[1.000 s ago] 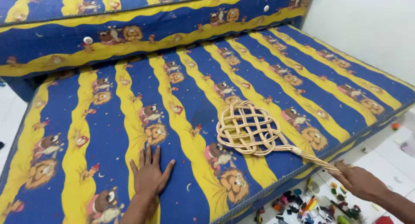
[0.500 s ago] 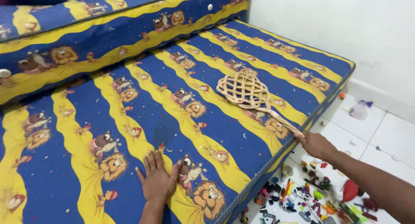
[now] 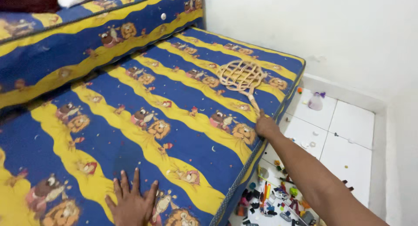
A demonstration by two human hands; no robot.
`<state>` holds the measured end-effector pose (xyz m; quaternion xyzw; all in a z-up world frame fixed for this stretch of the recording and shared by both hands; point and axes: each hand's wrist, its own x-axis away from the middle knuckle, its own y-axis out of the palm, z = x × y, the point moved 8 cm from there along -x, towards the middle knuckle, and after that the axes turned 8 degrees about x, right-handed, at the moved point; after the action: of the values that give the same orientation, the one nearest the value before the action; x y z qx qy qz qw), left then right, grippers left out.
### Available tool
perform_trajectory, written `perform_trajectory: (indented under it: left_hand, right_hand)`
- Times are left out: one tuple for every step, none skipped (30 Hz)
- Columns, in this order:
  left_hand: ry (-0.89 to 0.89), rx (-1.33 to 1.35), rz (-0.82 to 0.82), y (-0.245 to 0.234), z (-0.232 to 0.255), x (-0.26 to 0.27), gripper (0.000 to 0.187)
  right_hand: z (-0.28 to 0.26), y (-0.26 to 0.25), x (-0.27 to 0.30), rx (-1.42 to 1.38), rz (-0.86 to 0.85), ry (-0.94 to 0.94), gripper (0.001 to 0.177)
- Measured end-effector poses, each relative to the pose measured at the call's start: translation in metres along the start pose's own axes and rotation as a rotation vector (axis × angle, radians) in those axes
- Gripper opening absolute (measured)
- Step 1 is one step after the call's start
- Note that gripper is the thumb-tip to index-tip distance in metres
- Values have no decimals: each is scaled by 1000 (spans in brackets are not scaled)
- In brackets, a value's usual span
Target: The person uses a woven fly swatter to sweep debris off a mattress and then collects scattered toy pieces from the floor into a cardboard box. The person moves the mattress slightly to access the floor and continues gathering toys until the box is partially filled.
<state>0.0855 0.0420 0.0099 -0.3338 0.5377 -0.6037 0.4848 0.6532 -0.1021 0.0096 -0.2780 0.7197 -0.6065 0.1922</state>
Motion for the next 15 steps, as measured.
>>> perform_trajectory:
  left_hand:
    - [14, 7, 33, 2, -1, 0, 95]
    - [29, 14, 66, 3, -2, 0, 95]
    - [37, 10, 93, 4, -5, -2, 95]
    - [42, -35, 75, 9, -7, -5, 95]
    - [42, -76, 58, 15, -8, -6, 96]
    - [43, -116, 40, 21, -8, -6, 96]
    - [32, -88, 58, 23, -9, -7, 95]
    - [21, -60, 75, 24, -10, -9, 93]
    - [3, -30, 91, 23, -12, -10, 91]
    - [12, -20, 92, 22, -11, -11, 91]
    - [18, -12, 95, 21, -11, -8, 92]
    - [25, -4, 98, 19, -10, -4, 92]
    - [22, -2, 80, 17, -6, -4, 93]
    - [19, 1, 62, 15, -2, -2, 94]
    - [14, 6, 56, 13, -2, 2, 94]
  right_hand:
    - [-3, -2, -9, -20, 35, -3, 68]
    - [-8, -13, -20, -86, 113, 8, 71]
    - [-8, -22, -27, -257, 156, 86, 71]
    - [-9, -38, -37, -427, 198, 166, 72]
    - [-19, -59, -41, -469, 337, 134, 70]
    - [-26, -76, -37, -511, 475, 102, 68]
    - [-37, -81, -36, -535, 496, 103, 68]
    - [-46, -83, -31, -559, 516, 105, 67]
    - [-54, -81, -24, -579, 531, 101, 67]
    - [-63, -62, -19, -446, 355, 105, 72]
    - [-68, -38, -11, -312, 180, 108, 78]
    - [-76, -22, -2, -199, 107, 21, 76]
    - [-82, -11, 1, -85, 36, -63, 74]
    - [-73, -2, 3, -69, -16, -15, 74]
    - [-67, 7, 8, -55, -58, 27, 74]
